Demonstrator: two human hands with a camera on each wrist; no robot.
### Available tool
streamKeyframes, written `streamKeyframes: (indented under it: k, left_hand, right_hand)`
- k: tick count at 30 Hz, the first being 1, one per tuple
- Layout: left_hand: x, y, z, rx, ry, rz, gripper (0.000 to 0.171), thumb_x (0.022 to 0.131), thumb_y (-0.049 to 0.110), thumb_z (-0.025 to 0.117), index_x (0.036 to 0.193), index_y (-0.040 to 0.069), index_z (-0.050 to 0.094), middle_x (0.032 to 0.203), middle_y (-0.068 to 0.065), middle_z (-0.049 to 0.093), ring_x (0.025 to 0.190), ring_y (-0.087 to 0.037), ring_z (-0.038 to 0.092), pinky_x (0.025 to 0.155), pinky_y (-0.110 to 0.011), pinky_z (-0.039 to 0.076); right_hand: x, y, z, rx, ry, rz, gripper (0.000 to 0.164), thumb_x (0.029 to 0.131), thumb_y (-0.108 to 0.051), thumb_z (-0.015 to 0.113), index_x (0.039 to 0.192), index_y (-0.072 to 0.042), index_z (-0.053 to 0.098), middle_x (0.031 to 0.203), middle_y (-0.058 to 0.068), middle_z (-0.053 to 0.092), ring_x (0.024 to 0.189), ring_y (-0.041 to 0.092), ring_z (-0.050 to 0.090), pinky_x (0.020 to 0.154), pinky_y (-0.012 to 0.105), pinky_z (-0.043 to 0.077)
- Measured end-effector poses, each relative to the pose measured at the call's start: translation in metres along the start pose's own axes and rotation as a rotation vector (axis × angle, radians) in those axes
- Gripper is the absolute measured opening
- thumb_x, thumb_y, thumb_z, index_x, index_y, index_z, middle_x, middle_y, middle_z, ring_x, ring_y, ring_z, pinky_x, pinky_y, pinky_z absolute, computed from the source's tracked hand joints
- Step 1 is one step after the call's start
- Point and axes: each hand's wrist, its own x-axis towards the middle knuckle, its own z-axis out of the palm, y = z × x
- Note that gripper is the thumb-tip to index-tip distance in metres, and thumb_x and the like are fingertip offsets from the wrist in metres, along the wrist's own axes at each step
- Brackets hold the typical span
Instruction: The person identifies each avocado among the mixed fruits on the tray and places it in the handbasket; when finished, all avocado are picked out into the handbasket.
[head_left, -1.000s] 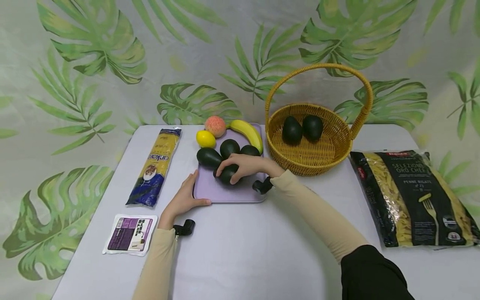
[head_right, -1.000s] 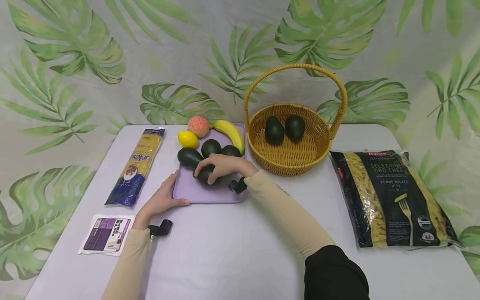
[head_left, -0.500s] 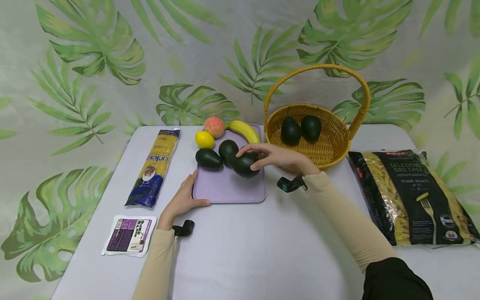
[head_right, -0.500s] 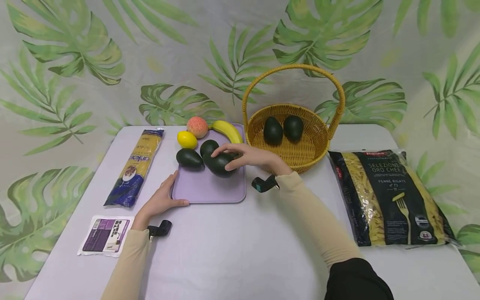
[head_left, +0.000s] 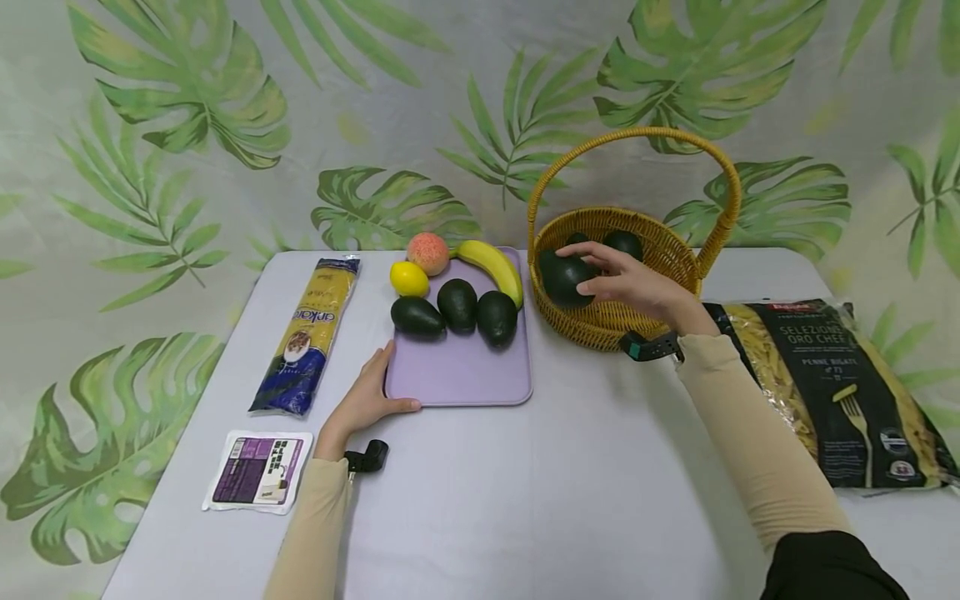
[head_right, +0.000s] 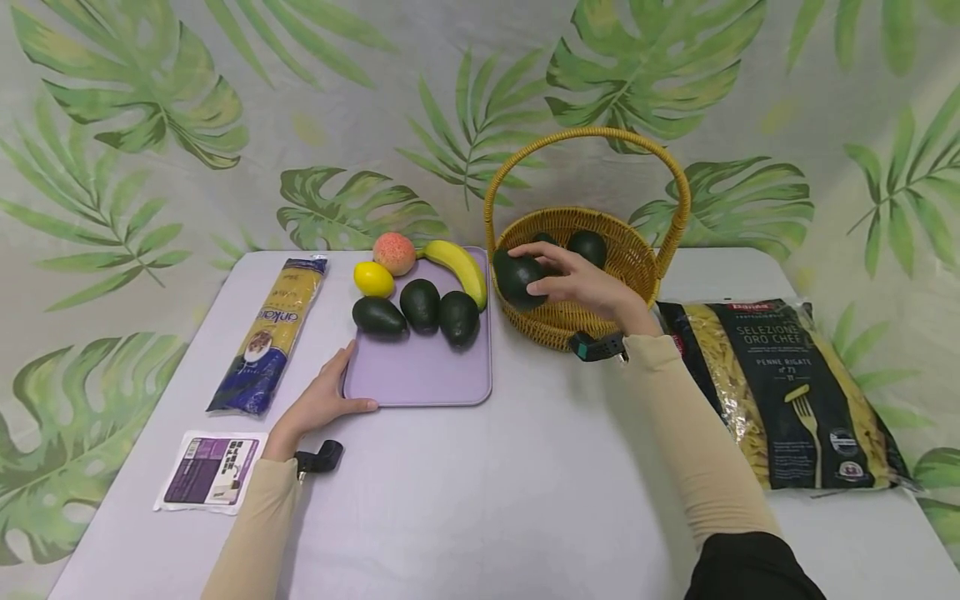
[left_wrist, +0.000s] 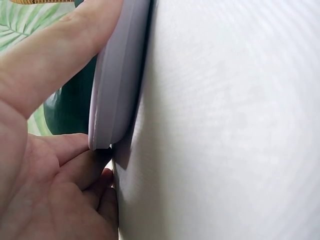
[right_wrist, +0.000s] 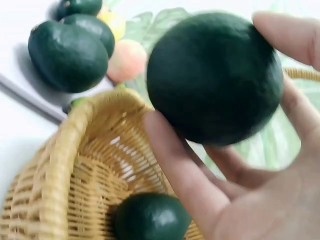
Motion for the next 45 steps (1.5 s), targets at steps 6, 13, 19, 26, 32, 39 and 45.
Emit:
streamKeyframes:
  k: [6,13,19,26,32,39,45]
  left_hand:
    - [0.0,0.0,-0.001,0.0,-0.002,-0.006,0.115,0.075,0.032,0.083,0.152,0.0,0.004,0.156,-0.025,0.005,0.143,-0.039,0.002,0.112,-0.055,0.009]
    - [0.0,0.001,-0.001,-0.003,-0.001,-0.009,0.115,0.075,0.031,0.083,0.153,0.001,0.004,0.156,-0.025,0.005,0.143,-0.04,0.002,0.112,-0.055,0.01]
    - [0.0,0.001,-0.001,0.003,-0.005,-0.014,0.115,0.075,0.031,0.083,0.152,0.0,0.004,0.156,-0.026,0.005,0.143,-0.04,0.003,0.112,-0.055,0.01]
    - [0.0,0.0,0.0,-0.009,-0.003,-0.013,0.115,0.075,0.03,0.083,0.152,0.0,0.004,0.156,-0.026,0.004,0.142,-0.04,0.003,0.112,-0.056,0.01]
    - [-0.001,0.0,0.0,-0.009,-0.001,-0.014,0.115,0.074,0.03,0.083,0.152,0.0,0.004,0.156,-0.026,0.004,0.142,-0.04,0.003,0.112,-0.056,0.009]
    - [-0.001,0.003,0.0,-0.003,-0.002,-0.011,0.114,0.075,0.03,0.083,0.152,0.0,0.004,0.156,-0.025,0.005,0.143,-0.039,0.003,0.113,-0.054,0.009]
    - [-0.002,0.004,-0.001,0.0,0.002,-0.014,0.114,0.075,0.03,0.083,0.152,0.0,0.005,0.156,-0.024,0.005,0.143,-0.038,0.003,0.113,-0.053,0.01]
  right_hand:
    - [0.0,0.003,-0.01,-0.051,0.109,0.028,0.053,0.095,-0.019,0.06,0.144,-0.02,0.04,0.151,0.012,0.017,0.13,0.029,0.032,0.097,0.045,0.039]
    - [0.014,-0.001,-0.021,-0.132,0.125,0.117,0.055,0.093,-0.016,0.063,0.143,-0.021,0.041,0.149,0.015,0.02,0.094,0.022,0.046,0.075,0.033,0.046]
    - [0.026,-0.007,-0.022,-0.166,0.1,0.168,0.056,0.094,-0.016,0.062,0.145,-0.017,0.039,0.143,0.02,0.026,0.087,0.022,0.048,0.072,0.034,0.049]
    - [0.04,-0.006,-0.019,-0.216,0.11,0.221,0.06,0.094,-0.018,0.062,0.147,-0.015,0.034,0.143,0.024,0.027,0.087,0.034,0.058,0.084,0.05,0.05]
    - [0.051,-0.004,-0.012,-0.265,0.06,0.241,0.059,0.095,-0.016,0.059,0.148,-0.013,0.032,0.149,0.027,0.017,0.082,0.041,0.061,0.08,0.048,0.053]
    - [0.059,0.002,-0.01,-0.341,-0.053,0.298,0.057,0.097,-0.008,0.054,0.147,-0.005,0.029,0.152,0.025,0.009,0.101,0.042,0.057,0.087,0.048,0.05]
    - [0.055,0.001,-0.013,-0.359,-0.11,0.35,0.06,0.097,-0.008,0.053,0.149,-0.005,0.024,0.154,0.021,0.009,0.108,0.046,0.054,0.092,0.051,0.046]
